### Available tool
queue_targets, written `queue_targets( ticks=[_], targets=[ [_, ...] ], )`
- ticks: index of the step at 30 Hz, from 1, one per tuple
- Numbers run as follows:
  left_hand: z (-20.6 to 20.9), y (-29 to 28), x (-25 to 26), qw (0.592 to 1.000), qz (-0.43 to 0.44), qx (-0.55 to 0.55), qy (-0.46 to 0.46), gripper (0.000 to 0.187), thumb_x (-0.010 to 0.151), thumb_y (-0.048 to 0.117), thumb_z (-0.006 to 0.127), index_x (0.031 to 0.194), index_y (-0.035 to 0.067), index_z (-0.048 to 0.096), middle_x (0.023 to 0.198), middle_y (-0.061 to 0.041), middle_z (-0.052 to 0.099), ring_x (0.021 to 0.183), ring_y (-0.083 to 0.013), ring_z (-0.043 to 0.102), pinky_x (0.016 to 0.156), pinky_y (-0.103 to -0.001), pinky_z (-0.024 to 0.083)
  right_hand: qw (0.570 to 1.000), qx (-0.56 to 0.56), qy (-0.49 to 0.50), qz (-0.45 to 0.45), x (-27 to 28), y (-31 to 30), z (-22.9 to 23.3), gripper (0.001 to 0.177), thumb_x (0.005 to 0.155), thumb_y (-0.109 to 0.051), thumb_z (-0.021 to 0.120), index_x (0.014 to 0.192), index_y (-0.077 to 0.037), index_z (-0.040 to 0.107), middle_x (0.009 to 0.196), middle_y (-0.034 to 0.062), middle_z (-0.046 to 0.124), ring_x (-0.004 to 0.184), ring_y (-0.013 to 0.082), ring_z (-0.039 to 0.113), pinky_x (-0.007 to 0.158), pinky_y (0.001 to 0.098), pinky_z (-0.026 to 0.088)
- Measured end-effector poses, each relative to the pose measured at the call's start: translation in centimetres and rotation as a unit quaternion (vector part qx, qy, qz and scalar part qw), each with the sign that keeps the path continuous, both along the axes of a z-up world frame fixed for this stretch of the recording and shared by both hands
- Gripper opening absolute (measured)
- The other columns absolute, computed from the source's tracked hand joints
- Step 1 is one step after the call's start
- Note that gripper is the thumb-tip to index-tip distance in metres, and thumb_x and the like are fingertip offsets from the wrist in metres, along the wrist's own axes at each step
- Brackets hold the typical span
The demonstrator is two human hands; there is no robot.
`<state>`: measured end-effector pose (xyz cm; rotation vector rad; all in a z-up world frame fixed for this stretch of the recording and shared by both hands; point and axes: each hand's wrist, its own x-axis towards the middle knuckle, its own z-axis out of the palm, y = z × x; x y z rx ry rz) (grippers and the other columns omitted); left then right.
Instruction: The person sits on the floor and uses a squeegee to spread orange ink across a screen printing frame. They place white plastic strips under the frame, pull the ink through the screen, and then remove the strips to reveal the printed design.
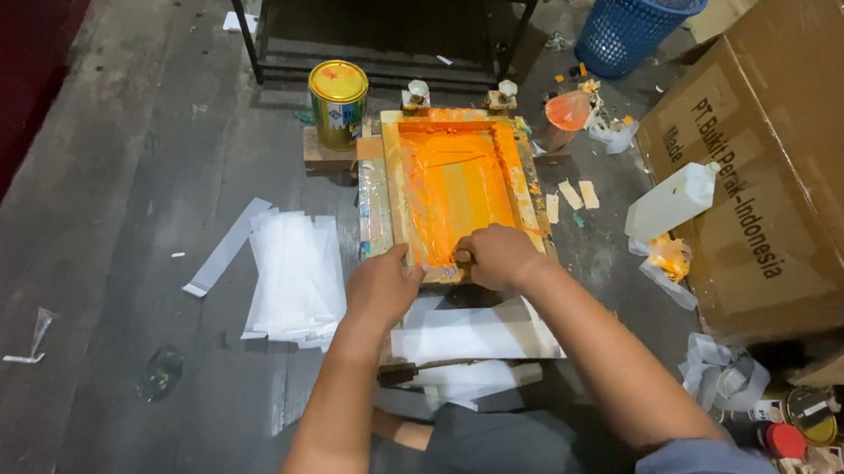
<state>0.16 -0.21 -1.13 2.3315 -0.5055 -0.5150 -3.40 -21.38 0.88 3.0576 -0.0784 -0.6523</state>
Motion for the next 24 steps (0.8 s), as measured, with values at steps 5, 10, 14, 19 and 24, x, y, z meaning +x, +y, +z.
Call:
queue_targets(
  ticks=[5,10,14,19,24],
  targets=[
    [-0.1,0.6,-0.3,1.0,-0.004,-0.02,0.011,0.058,0.098,0.037,0.06,0.144,0.002,0.058,0.131,-0.023,0.068,0.127,-0.039,0.062,0.104,-0.051,0.052,1.0,0.004,-0.013,-0.005,-2.3,0.1,0.6,0.052,0.086,-0.014,0.063,0.138,-0.018,0.063,0.127,0.0083,0.069,0.119,0.0306,0.063,0.097,0.0428,0.054],
    [0.7,1.0,-0.7,0.999,-0.006,-0.038,0.013,0.057,0.099,0.033,0.06,0.144,0.0,0.057,0.135,-0.025,0.066,0.13,-0.0406,0.06,0.106,-0.052,0.05,0.994,-0.031,-0.101,0.005,-6.7,-1.4,0.6,0.065,0.087,-0.009,0.068,0.149,-0.024,0.054,0.145,0.0038,0.059,0.137,0.0256,0.051,0.115,0.0447,0.037],
    [0.9,0.9,-0.7,0.999,-0.029,-0.006,-0.019,0.057,0.097,0.03,0.064,0.144,0.0,0.058,0.135,-0.024,0.066,0.13,-0.042,0.06,0.106,-0.053,0.05,0.972,0.025,-0.23,-0.041,-9.8,-5.4,-3.6,0.068,0.086,-0.006,0.062,0.15,-0.027,0.052,0.148,0.0021,0.056,0.141,0.028,0.046,0.121,0.0533,0.029],
    [1.6,0.9,-2.1,0.999,-0.014,0.008,-0.036,0.055,0.093,0.02,0.07,0.143,0.001,0.059,0.133,-0.022,0.067,0.129,-0.0399,0.061,0.107,-0.05,0.05,0.953,0.046,-0.295,-0.048,-9.4,-7.8,-5.8,0.073,0.085,-0.005,0.06,0.15,-0.036,0.051,0.144,-0.0022,0.058,0.138,0.0256,0.05,0.112,0.0483,0.041],
    [1.2,0.7,-3.1,0.999,0.006,-0.013,-0.042,0.054,0.093,0.015,0.068,0.145,0.002,0.058,0.136,-0.023,0.065,0.132,-0.0409,0.058,0.11,-0.051,0.048,0.964,0.009,-0.264,-0.042,-7.2,-8.3,-6.8,0.071,0.086,-0.012,0.061,0.149,-0.043,0.049,0.145,-0.0047,0.054,0.14,0.0236,0.045,0.114,0.0492,0.038]
  ],
)
